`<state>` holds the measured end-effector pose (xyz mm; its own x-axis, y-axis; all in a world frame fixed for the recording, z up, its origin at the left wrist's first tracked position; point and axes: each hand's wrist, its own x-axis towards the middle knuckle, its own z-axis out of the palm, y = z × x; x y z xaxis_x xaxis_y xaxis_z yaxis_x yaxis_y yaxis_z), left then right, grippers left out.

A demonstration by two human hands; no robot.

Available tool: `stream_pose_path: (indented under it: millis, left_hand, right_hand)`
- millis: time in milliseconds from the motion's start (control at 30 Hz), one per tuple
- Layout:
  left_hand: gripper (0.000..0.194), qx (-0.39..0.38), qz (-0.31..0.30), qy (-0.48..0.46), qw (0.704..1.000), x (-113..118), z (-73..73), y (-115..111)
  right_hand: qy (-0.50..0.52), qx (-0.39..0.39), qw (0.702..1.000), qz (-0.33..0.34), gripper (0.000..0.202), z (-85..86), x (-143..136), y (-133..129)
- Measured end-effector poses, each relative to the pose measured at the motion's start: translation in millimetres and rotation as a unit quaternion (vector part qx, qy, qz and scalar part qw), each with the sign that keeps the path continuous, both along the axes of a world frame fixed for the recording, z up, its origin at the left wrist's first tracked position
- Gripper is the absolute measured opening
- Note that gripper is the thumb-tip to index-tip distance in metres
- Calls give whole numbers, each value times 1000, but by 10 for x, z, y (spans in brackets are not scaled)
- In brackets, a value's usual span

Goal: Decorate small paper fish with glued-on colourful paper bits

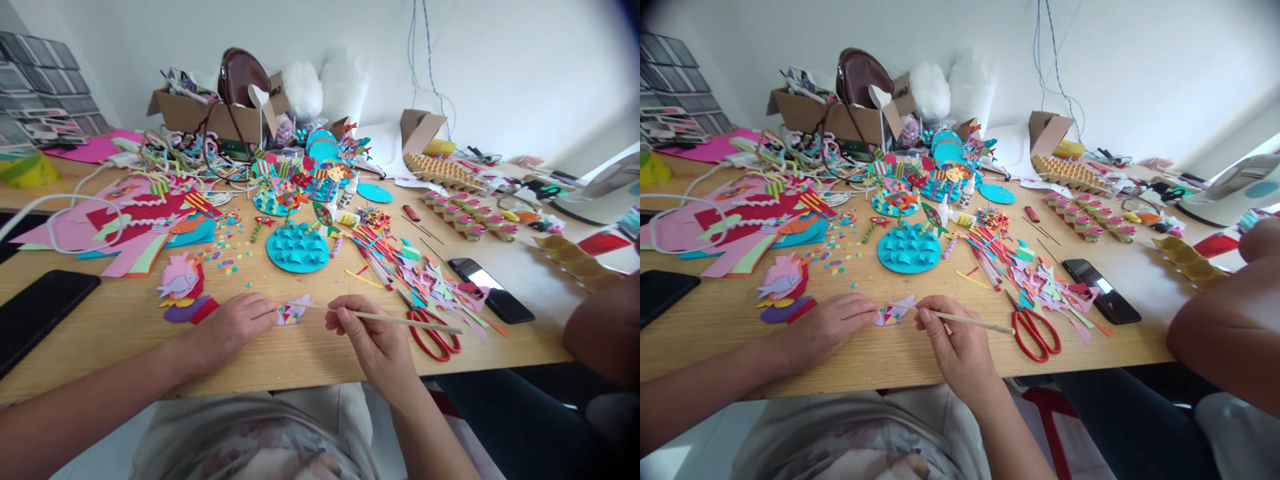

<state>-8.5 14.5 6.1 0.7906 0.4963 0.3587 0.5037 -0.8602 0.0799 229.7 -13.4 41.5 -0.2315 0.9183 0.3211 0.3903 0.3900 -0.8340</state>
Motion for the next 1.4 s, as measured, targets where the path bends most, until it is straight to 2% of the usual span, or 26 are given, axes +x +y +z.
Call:
stream_pose_path:
  millis: [767, 1200, 1400]
  left_hand:
    - [30, 27, 5, -3, 1000, 18, 21, -13]
    - [31, 36, 4, -4, 999, 19, 24, -16]
    - [29, 38, 8, 2, 999, 24, 33, -16]
  right_hand:
    - [-31, 9, 999, 8, 19, -75, -61, 40]
    - [21, -19, 1000, -14, 20, -121, -52, 49]
    - [133, -66, 988, -41, 21, -130, -77, 77]
